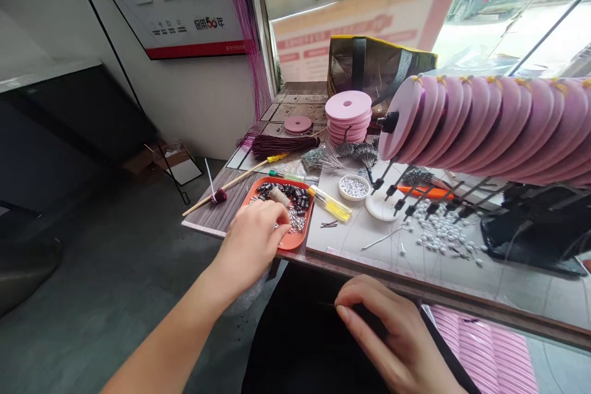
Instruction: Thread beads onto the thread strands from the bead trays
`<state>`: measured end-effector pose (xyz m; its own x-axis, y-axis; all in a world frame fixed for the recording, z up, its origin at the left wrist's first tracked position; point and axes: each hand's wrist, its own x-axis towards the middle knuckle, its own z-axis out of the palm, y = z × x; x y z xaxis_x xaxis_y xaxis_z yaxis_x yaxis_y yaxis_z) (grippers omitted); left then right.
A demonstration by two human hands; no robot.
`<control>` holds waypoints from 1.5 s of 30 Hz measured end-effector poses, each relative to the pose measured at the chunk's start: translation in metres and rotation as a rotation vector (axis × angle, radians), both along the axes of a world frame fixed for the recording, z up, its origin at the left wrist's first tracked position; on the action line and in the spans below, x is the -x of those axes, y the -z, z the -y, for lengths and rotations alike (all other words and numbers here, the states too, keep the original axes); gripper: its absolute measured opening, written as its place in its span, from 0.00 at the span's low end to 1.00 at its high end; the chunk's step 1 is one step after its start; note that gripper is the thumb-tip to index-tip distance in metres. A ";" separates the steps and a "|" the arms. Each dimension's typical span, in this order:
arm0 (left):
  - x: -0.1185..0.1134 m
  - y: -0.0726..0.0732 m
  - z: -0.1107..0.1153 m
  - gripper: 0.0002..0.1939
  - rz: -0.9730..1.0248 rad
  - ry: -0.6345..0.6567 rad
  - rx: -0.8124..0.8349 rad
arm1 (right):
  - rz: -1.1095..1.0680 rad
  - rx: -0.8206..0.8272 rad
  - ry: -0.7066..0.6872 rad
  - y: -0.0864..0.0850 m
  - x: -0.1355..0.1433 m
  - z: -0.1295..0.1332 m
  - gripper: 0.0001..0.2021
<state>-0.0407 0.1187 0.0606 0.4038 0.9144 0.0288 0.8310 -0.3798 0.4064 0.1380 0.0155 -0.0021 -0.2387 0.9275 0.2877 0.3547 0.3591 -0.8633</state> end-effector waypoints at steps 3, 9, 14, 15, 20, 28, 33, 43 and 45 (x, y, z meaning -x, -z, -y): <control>0.000 0.009 0.028 0.06 0.594 -0.079 0.251 | -0.032 -0.032 0.061 0.000 0.000 0.003 0.05; -0.015 0.059 0.083 0.10 1.157 -0.436 0.586 | 0.036 -0.112 0.134 0.002 0.005 0.010 0.06; -0.020 0.068 0.096 0.15 1.272 -0.544 0.574 | 0.101 -0.164 0.178 0.003 0.009 0.014 0.06; -0.020 0.068 0.097 0.16 1.276 -0.549 0.566 | 0.110 -0.170 0.183 0.003 0.010 0.014 0.06; -0.021 0.065 0.099 0.15 1.233 -0.554 0.479 | 0.139 -0.170 0.198 0.001 0.011 0.015 0.07; -0.023 0.067 0.105 0.14 1.072 -0.511 0.261 | 0.137 -0.166 0.197 0.000 0.012 0.015 0.07; -0.022 0.066 0.106 0.13 0.982 -0.488 0.160 | 0.144 -0.168 0.209 0.000 0.012 0.017 0.07; -0.021 0.072 0.113 0.14 0.779 -0.334 -0.020 | 0.129 -0.199 0.208 -0.002 0.017 0.015 0.07; -0.021 0.074 0.114 0.16 0.727 -0.268 -0.120 | 0.112 -0.192 0.205 -0.002 0.017 0.015 0.08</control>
<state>-0.0197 0.0044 -0.0132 0.0117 0.9519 0.3062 0.4417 -0.2796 0.8525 0.1206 0.0010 -0.0004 -0.0927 0.8908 0.4448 0.5260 0.4231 -0.7378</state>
